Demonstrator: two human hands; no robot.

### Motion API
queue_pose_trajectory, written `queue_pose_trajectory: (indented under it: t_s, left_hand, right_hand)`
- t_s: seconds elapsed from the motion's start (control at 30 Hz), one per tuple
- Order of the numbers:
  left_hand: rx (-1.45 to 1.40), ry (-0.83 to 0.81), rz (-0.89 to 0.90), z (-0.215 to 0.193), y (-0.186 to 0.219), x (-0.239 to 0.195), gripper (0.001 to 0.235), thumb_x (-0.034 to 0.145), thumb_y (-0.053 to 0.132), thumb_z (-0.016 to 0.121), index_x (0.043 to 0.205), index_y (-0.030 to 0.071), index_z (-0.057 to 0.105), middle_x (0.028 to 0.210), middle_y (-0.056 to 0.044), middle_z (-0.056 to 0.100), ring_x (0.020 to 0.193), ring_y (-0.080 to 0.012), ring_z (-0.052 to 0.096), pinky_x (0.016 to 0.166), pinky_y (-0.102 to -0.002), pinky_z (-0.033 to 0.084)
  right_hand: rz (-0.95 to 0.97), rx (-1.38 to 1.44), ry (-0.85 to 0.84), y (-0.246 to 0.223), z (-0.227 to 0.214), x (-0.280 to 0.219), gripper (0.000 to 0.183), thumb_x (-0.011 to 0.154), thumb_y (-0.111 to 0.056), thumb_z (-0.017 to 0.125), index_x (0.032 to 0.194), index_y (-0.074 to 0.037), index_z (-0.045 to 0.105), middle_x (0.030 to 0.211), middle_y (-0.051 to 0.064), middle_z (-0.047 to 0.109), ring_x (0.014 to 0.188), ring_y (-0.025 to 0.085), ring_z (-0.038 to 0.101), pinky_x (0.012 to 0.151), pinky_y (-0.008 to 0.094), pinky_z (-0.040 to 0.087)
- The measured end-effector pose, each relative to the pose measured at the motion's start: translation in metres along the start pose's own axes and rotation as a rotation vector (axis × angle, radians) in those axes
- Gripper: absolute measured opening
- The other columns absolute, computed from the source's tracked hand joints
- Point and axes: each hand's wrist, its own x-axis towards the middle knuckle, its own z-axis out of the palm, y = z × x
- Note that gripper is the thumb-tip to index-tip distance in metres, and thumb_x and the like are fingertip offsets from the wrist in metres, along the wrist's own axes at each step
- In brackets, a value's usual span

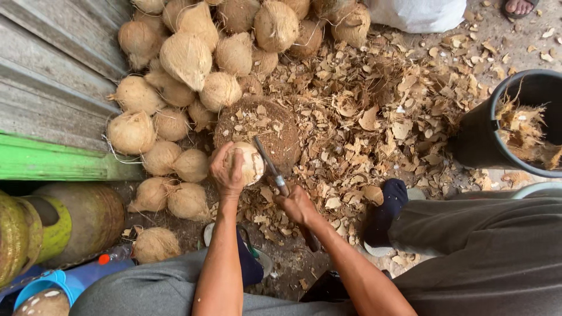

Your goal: The person sits on the ground and uses a machete to peel the husk off a coconut. They hold the coconut with one hand and strike it repeatedly with the tool, rotating it to remove the fibrous outer layer. The peeled coconut is placed into a blue crate.

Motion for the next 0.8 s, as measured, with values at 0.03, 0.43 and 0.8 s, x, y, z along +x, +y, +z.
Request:
queue_pose_trajectory:
  t_s: [0.03,0.43,0.8]
  left_hand:
    - [-0.055,-0.001,0.001,-0.001,0.0,-0.005,0.058,0.095,0.055,0.057,0.118,0.004,0.072,0.11,-0.014,0.073,0.101,-0.0243,0.07,0.091,-0.043,0.059]
    - [-0.132,0.056,-0.011,-0.011,-0.002,-0.014,0.058,0.097,0.057,0.057,0.117,0.005,0.073,0.115,-0.012,0.072,0.111,-0.0256,0.068,0.103,-0.044,0.054]
    - [0.034,0.027,0.012,-0.011,0.007,-0.013,0.052,0.096,0.051,0.058,0.117,0.006,0.074,0.116,-0.012,0.073,0.113,-0.0279,0.065,0.105,-0.045,0.049]
  right_hand:
    - [0.033,0.038,-0.016,-0.001,-0.001,-0.006,0.021,0.093,-0.025,0.065,0.103,-0.008,0.059,0.067,0.003,0.055,0.049,0.012,0.046,0.042,0.03,0.042]
    - [0.078,0.0,-0.037,-0.01,-0.004,-0.017,0.019,0.091,-0.026,0.065,0.096,-0.008,0.066,0.061,0.002,0.052,0.043,0.012,0.044,0.04,0.032,0.039]
    - [-0.118,-0.042,0.01,0.003,0.01,-0.006,0.038,0.097,-0.034,0.064,0.068,-0.01,0.056,0.057,0.001,0.054,0.042,0.01,0.045,0.039,0.03,0.039]
